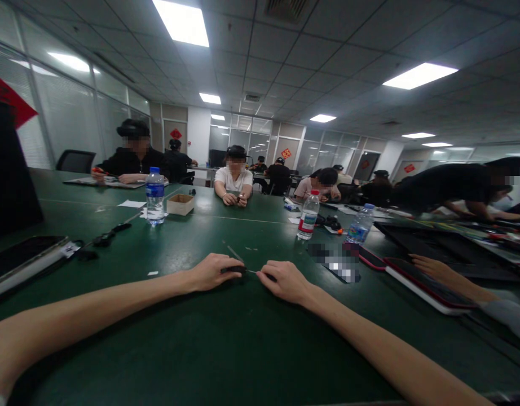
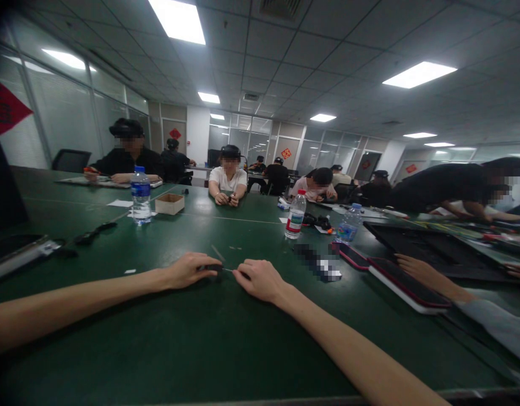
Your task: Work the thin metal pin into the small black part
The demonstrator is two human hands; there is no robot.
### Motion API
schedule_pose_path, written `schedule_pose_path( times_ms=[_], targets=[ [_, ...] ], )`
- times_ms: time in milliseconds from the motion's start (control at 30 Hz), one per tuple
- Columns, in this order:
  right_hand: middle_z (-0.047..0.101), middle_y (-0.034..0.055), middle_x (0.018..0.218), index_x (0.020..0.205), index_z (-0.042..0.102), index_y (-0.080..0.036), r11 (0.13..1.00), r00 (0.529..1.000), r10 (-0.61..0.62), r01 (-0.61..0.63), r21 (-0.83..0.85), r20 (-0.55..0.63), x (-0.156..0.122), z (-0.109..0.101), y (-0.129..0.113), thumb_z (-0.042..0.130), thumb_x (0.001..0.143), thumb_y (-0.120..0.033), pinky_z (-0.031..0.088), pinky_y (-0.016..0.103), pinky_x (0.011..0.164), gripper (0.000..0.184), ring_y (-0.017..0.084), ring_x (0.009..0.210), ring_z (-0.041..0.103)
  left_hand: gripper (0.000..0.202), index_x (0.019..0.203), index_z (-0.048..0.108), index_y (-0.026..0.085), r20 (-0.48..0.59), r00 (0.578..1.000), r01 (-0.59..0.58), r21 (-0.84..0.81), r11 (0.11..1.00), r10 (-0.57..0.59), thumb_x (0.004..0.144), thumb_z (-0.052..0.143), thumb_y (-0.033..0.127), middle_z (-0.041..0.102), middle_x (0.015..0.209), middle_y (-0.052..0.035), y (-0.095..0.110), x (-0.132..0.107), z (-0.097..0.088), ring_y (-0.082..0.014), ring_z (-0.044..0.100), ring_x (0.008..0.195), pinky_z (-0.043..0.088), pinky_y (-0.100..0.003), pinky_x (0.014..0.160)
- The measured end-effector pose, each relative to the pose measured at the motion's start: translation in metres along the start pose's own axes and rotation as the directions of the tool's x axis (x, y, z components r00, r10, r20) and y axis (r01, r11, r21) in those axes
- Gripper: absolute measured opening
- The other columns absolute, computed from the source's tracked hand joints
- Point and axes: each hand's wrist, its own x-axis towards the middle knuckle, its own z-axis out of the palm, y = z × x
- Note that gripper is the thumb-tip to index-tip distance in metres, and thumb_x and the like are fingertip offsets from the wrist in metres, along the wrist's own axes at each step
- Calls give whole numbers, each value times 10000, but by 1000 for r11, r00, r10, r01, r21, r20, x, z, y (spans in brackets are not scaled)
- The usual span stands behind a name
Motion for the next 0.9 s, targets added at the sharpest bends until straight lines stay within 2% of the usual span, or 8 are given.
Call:
schedule_pose_path(
  times_ms=[233, 533, 767, 900],
  targets=[
    [627, 42, 813, 850, 654, -160, 999, 1000, -20, 21, 34, -22, 1, 1, 1, 351, 989, -386, 395, 225, 664, 403, 115, 685, 549, 325, 1197, 565, 199, 9, 1000, -1, -12, 1000, 1, 929, 511, 375, 656, 1117, -60, 3, 0, -2, -165, 629, 975, 490, -280, 874],
    [629, 37, 782, 836, 645, -156, 999, 1000, -31, 31, 33, 0, 2, 2, 4, 367, 985, -372, 387, 222, 660, 382, 114, 670, 553, 318, 1181, 570, 187, 15, 1000, 21, 25, 999, -21, 933, 501, 374, 658, 1099, -61, 7, 2, -3, -164, 631, 947, 491, -273, 845],
    [638, 39, 783, 847, 650, -169, 997, 999, 34, -31, -66, 35, 6, -3, -4, 367, 986, -375, 382, 220, 647, 377, 119, 673, 569, 331, 1149, 597, 194, 9, 997, 79, 158, 984, -82, 931, 485, 416, 676, 1023, -61, 6, 3, 1, -184, 635, 889, 491, -278, 789],
    [643, 46, 789, 852, 651, -174, 989, 993, 100, -91, -120, 67, 8, -10, -14, 351, 990, -389, 384, 224, 634, 394, 123, 661, 574, 327, 1140, 603, 197, -7, 995, 98, 183, 978, -99, 932, 480, 417, 676, 1020, -62, 4, 3, 3, -187, 635, 878, 488, -279, 775]
  ],
)
